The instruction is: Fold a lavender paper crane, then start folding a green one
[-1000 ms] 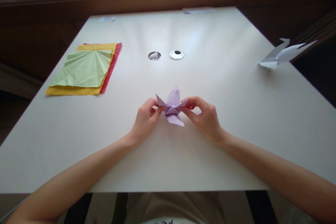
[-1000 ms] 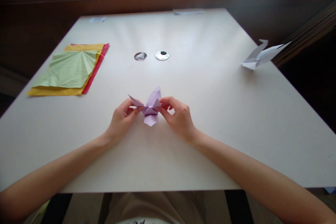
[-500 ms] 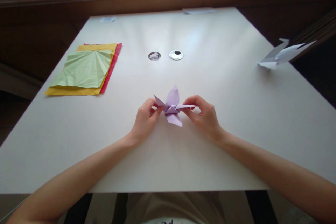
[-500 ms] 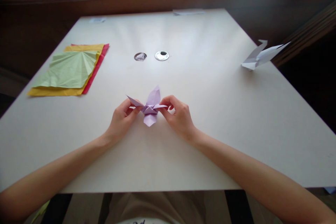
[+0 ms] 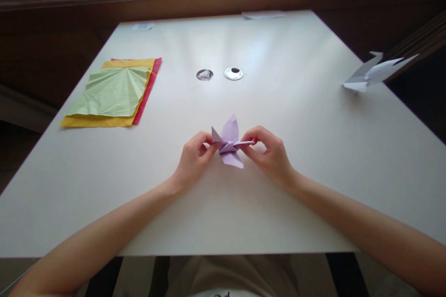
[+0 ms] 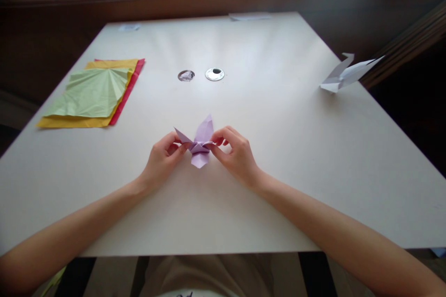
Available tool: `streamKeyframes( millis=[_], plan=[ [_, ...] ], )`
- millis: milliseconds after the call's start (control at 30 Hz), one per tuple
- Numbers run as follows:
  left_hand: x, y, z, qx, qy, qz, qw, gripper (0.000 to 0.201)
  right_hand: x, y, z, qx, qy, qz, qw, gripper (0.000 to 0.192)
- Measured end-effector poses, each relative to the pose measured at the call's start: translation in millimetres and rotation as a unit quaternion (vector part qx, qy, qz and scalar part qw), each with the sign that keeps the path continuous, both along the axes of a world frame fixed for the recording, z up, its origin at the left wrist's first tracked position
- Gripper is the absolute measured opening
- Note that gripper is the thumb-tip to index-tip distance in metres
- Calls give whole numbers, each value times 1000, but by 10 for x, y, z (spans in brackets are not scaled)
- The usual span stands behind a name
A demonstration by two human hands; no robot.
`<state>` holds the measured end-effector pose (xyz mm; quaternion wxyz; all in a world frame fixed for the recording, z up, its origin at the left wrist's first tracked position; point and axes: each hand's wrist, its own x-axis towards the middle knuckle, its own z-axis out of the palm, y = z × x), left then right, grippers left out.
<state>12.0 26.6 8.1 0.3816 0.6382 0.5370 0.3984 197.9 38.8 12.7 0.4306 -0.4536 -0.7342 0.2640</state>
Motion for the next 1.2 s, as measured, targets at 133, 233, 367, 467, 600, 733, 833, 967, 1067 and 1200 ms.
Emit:
streamKeyframes(
  millis=[133,233,367,467,600,733,833,967,1067,1200],
  plan=[
    [8,-2,18,22,-6,-28,999,12,1,0,9,-7,-1,28,1000,2],
    [9,-4,30,28,-10,-42,999,10,-7,-3,11,0,3,38,999,2],
    [6,-12,39,33,-4,-39,999,9,-21,-3,11,19,-2,35,999,4],
    [7,-12,35,37,-4,-31,999,10,-31,-6,17,21,-21,25,999,5],
    [11,-1,21,38,-8,-23,999,13,-41,-17,23,25,-35,7,999,9],
    [12,3,8,21,-13,-7,1000,13,-42,-18,13,12,-28,0,1000,14],
    [8,-1,-3,12,-24,0,1000,13,-38,-14,2,-5,-18,4,1000,8],
    [9,-5,-13,18,-45,10,999,12,-28,-17,-7,1,9,8,1000,5],
    [22,-12,-8,30,-56,17,998,13,-20,-29,-1,30,32,5,999,4],
    [47,-32,2,14,-89,23,996,13,-15,-50,13,61,50,-7,997,4]
  ],
)
